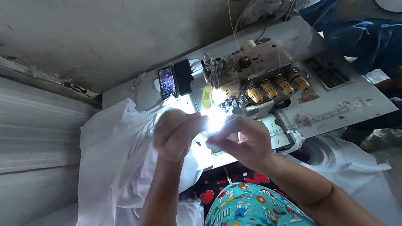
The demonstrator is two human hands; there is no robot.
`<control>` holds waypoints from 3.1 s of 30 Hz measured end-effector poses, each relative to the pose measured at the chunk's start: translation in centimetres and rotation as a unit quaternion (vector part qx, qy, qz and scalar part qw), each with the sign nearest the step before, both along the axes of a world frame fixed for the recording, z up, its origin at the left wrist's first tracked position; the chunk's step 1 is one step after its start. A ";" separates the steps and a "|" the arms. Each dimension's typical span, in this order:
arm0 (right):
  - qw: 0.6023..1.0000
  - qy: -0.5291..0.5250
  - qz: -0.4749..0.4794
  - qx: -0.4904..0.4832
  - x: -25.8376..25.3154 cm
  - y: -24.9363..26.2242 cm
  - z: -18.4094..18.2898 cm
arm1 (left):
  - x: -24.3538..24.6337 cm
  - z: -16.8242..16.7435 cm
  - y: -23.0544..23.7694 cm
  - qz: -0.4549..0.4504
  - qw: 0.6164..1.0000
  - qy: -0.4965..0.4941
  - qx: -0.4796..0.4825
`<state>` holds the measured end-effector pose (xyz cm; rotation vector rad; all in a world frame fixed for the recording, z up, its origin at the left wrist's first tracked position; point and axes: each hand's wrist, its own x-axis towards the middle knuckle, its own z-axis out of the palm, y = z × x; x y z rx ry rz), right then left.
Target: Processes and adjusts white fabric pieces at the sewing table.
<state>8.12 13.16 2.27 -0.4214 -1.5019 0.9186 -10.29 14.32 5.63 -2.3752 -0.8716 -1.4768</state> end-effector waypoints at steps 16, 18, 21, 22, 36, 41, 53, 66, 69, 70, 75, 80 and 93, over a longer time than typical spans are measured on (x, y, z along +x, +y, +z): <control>0.968 -0.108 -0.085 -0.212 4.9 -2.1 -10.1 | 6.3 -10.7 -2.8 0.112 0.955 0.026 -0.274; 0.968 -0.136 -0.109 -0.178 4.9 -2.0 -10.1 | 7.2 -10.4 -4.1 0.176 0.940 0.080 -0.280; 0.953 -0.219 -0.177 -0.107 5.0 -1.2 -10.0 | 7.7 -11.2 -4.3 0.199 0.930 0.062 -0.304; 0.945 -0.249 -0.199 -0.078 5.0 -1.0 -10.1 | 7.6 -11.4 -3.9 0.190 0.931 0.047 -0.309; 0.905 -0.369 -0.212 -0.026 5.5 -1.0 -9.8 | 4.4 -11.1 4.0 0.231 0.889 0.083 -0.387; 0.929 -0.336 -0.156 -0.006 5.5 -1.1 -9.4 | 2.8 -12.1 5.9 0.258 0.877 0.060 -0.402; 0.951 -0.300 -0.034 0.070 4.9 -1.3 -10.1 | 3.8 -10.0 -7.4 0.088 0.912 -0.108 -0.385; 0.951 -0.288 -0.111 0.013 7.3 -1.1 -9.0 | 0.3 -7.1 -0.8 0.259 0.867 -0.074 -0.419; 0.954 -0.294 -0.057 0.034 6.3 -2.4 -8.5 | -2.5 -8.0 1.8 0.243 0.784 0.041 -0.569; 0.949 -0.306 -0.053 0.052 6.1 -2.5 -8.1 | -2.5 -7.4 2.2 0.236 0.734 0.133 -0.623; 0.926 -0.348 -0.109 0.094 8.6 -1.4 -4.4 | -5.3 -4.9 2.5 0.177 0.668 0.271 -0.670; 0.943 -0.291 -0.113 0.116 10.6 0.0 0.3 | -7.7 2.8 1.0 0.108 0.826 0.205 -0.514; 0.857 -0.367 -0.227 0.282 13.1 -0.7 9.1 | -3.3 6.5 -4.3 -0.091 0.914 0.150 -0.366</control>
